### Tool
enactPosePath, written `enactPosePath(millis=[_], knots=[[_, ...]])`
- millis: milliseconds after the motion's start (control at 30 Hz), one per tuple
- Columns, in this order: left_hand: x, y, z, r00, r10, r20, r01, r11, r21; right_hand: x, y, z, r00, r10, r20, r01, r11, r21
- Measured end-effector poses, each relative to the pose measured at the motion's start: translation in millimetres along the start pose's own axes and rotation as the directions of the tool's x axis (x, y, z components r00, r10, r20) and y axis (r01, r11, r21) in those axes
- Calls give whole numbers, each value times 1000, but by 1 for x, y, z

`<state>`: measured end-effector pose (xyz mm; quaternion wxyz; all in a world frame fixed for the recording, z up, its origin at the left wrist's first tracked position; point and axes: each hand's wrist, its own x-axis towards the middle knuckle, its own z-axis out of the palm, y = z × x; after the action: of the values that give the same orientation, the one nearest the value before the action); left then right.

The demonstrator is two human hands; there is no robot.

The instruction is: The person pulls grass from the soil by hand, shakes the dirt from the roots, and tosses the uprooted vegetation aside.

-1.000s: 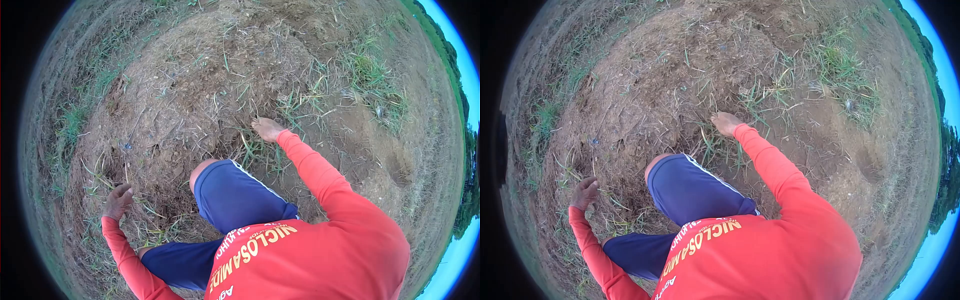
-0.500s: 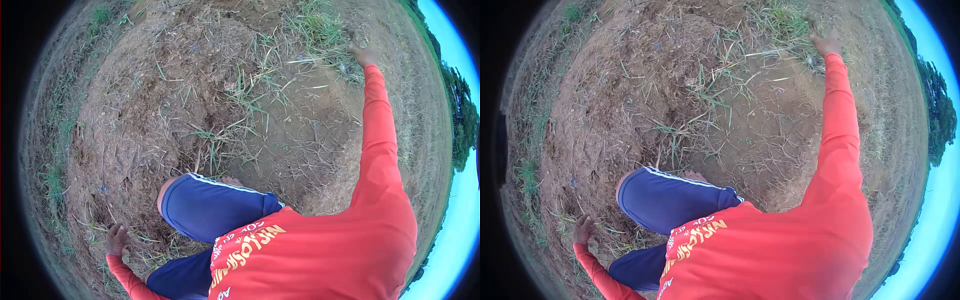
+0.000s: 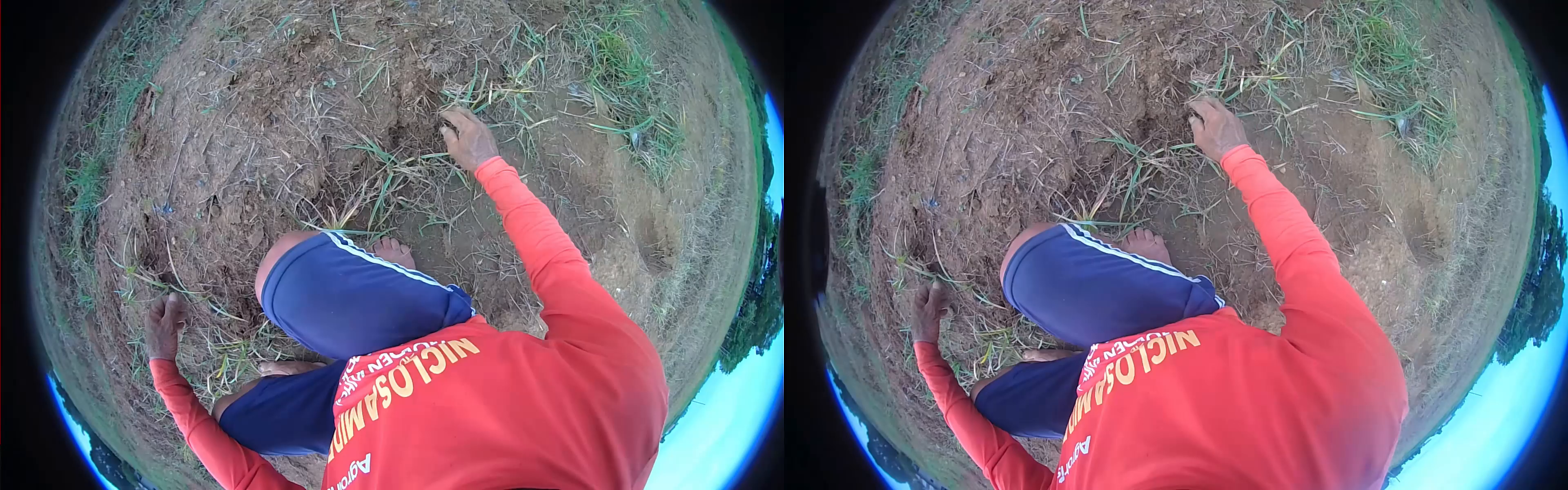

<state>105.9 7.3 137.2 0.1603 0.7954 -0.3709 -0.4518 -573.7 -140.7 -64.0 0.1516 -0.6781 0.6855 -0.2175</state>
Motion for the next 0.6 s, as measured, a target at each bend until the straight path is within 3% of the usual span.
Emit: enactPosePath(millis=[33,67,167,300,400,433,500,600], knots=[[-6,0,0,1000,-9,10,9,1000,-5,2,-1,9,998,45,-38,-49,993,-111],[-12,2,0,1000,-15,19,15,1000,-13,7,8,20,970,234,-58,-241,949,-204],[-27,7,1,999,-32,-33,31,999,-18,13,8,16,908,398,126,-344,885,-314],[-21,5,-3,998,-70,8,70,997,-32,17,13,13,933,340,118,-282,895,-345],[-16,9,6,997,-49,-63,49,999,-1,25,10,13,910,388,146,-317,879,-357],[-16,9,5,998,-36,-45,37,999,23,25,8,14,900,407,157,-331,872,-362],[-7,11,5,1000,-2,2,2,998,66,19,9,22,952,297,73,-254,901,-352],[2,5,2,997,-12,73,14,999,-36,15,25,31,960,273,63,-236,909,-345]])
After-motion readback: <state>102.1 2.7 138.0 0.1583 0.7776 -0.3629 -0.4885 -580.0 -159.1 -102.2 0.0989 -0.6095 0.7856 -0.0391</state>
